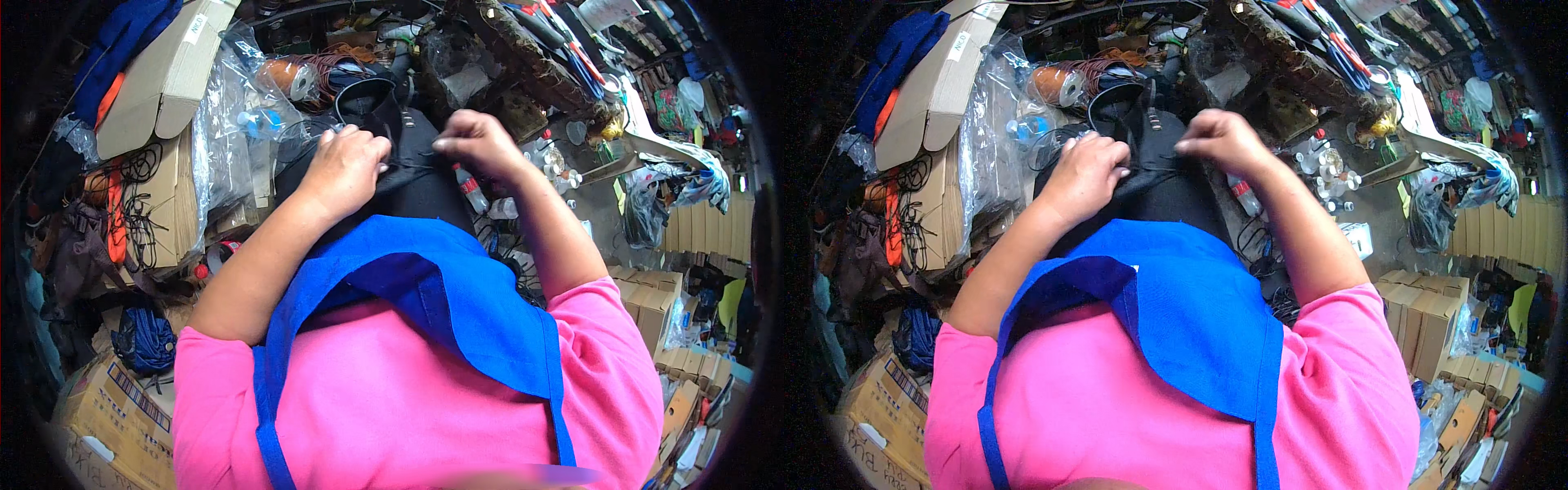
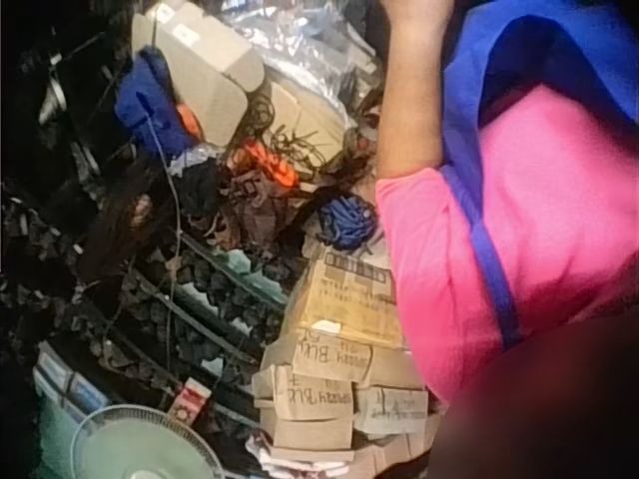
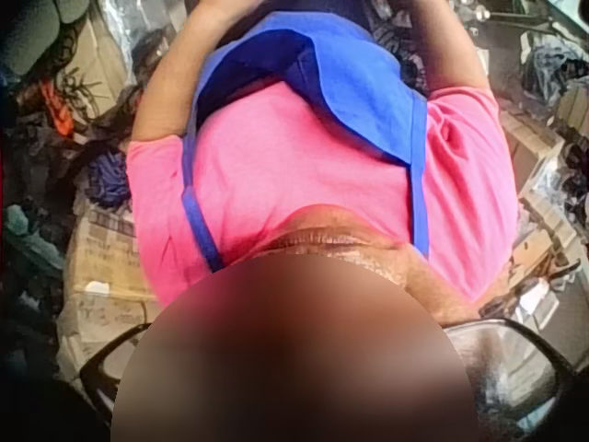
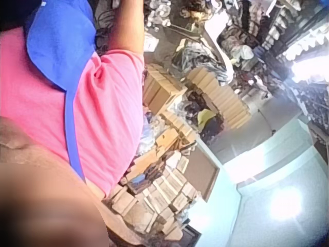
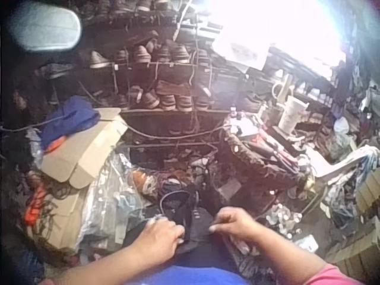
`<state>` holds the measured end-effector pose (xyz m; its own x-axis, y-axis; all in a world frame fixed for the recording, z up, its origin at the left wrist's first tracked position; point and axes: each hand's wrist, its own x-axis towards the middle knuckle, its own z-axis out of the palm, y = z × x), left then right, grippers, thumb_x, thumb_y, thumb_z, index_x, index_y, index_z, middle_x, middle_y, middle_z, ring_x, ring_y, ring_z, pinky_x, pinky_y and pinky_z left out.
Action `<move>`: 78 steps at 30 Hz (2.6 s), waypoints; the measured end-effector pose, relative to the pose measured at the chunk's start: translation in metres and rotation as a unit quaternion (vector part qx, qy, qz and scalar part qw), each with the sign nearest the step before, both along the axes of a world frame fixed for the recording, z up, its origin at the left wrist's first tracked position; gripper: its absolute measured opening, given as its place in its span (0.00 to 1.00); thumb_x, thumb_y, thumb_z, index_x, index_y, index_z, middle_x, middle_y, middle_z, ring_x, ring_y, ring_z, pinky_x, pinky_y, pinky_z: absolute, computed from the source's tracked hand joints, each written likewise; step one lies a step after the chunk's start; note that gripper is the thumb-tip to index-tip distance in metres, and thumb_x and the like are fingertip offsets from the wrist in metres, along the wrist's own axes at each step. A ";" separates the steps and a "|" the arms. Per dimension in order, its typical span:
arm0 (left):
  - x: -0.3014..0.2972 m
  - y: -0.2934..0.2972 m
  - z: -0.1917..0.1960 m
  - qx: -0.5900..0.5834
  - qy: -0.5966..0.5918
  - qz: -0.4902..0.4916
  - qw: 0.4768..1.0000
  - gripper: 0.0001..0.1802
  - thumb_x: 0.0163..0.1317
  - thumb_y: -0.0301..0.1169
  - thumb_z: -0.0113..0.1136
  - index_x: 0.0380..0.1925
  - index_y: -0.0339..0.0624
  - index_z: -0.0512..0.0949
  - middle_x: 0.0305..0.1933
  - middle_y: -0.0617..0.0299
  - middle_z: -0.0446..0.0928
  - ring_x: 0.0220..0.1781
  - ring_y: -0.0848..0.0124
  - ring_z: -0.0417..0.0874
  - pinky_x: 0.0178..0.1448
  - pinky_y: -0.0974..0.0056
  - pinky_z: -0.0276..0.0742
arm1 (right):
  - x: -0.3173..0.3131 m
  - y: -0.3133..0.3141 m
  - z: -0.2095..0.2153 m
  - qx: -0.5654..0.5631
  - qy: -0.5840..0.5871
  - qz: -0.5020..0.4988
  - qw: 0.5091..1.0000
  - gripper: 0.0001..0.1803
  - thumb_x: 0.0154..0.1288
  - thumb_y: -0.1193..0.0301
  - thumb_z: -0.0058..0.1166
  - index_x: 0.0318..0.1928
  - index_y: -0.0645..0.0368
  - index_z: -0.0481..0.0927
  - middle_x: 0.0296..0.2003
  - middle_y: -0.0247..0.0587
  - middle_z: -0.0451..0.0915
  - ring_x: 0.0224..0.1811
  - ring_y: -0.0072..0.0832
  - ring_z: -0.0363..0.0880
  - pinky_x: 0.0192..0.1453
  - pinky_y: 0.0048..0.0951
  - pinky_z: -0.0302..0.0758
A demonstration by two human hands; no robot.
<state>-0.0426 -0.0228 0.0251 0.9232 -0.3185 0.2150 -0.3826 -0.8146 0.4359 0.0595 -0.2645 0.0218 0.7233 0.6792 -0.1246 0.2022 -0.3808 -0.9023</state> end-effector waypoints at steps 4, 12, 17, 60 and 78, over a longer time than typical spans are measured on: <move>0.000 0.009 0.004 0.003 0.061 0.029 0.998 0.07 0.52 0.29 0.62 0.30 0.42 0.75 0.32 0.57 0.75 0.43 0.55 0.76 0.46 0.52 0.68 | 0.011 -0.024 0.016 -0.038 0.097 -0.183 0.978 0.10 0.59 0.69 0.63 0.38 0.61 0.80 0.30 0.30 0.76 0.35 0.17 0.73 0.41 0.21 0.71; 0.003 -0.004 -0.002 -0.016 0.052 -0.003 0.999 0.07 0.54 0.30 0.60 0.31 0.44 0.74 0.34 0.58 0.74 0.44 0.56 0.76 0.46 0.51 0.68 | -0.014 0.015 0.024 -0.046 -0.167 0.018 0.985 0.15 0.54 0.69 0.64 0.43 0.55 0.81 0.37 0.33 0.75 0.39 0.25 0.75 0.48 0.26 0.70; 0.002 0.000 -0.002 0.037 0.039 -0.029 0.998 0.07 0.55 0.30 0.59 0.33 0.45 0.72 0.35 0.59 0.73 0.45 0.58 0.74 0.47 0.50 0.66 | -0.008 0.032 0.028 -0.165 -0.357 0.142 0.908 0.09 0.51 0.66 0.62 0.33 0.52 0.80 0.31 0.36 0.76 0.40 0.39 0.76 0.44 0.39 0.71; 0.005 -0.001 -0.018 -0.022 0.039 -0.063 0.997 0.04 0.55 0.27 0.54 0.31 0.42 0.74 0.29 0.53 0.76 0.39 0.53 0.78 0.43 0.51 0.72 | -0.014 0.045 0.040 -0.305 -0.477 0.309 0.764 0.09 0.56 0.67 0.49 0.39 0.48 0.75 0.29 0.31 0.78 0.41 0.31 0.77 0.46 0.35 0.66; -0.066 0.108 0.036 -0.246 0.089 0.163 0.951 0.04 0.56 0.22 0.59 0.33 0.36 0.78 0.32 0.62 0.76 0.37 0.74 0.75 0.45 0.69 0.69 | 0.028 -0.057 0.044 -0.019 0.039 -0.123 0.991 0.09 0.61 0.67 0.60 0.34 0.60 0.79 0.28 0.27 0.75 0.34 0.17 0.73 0.42 0.24 0.71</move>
<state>-0.1082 0.0855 0.0616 0.9914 0.0895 0.0951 -0.0291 -0.5588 0.8288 0.0873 -0.3219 0.0657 0.8543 0.4762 -0.2085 0.0294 -0.4447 -0.8952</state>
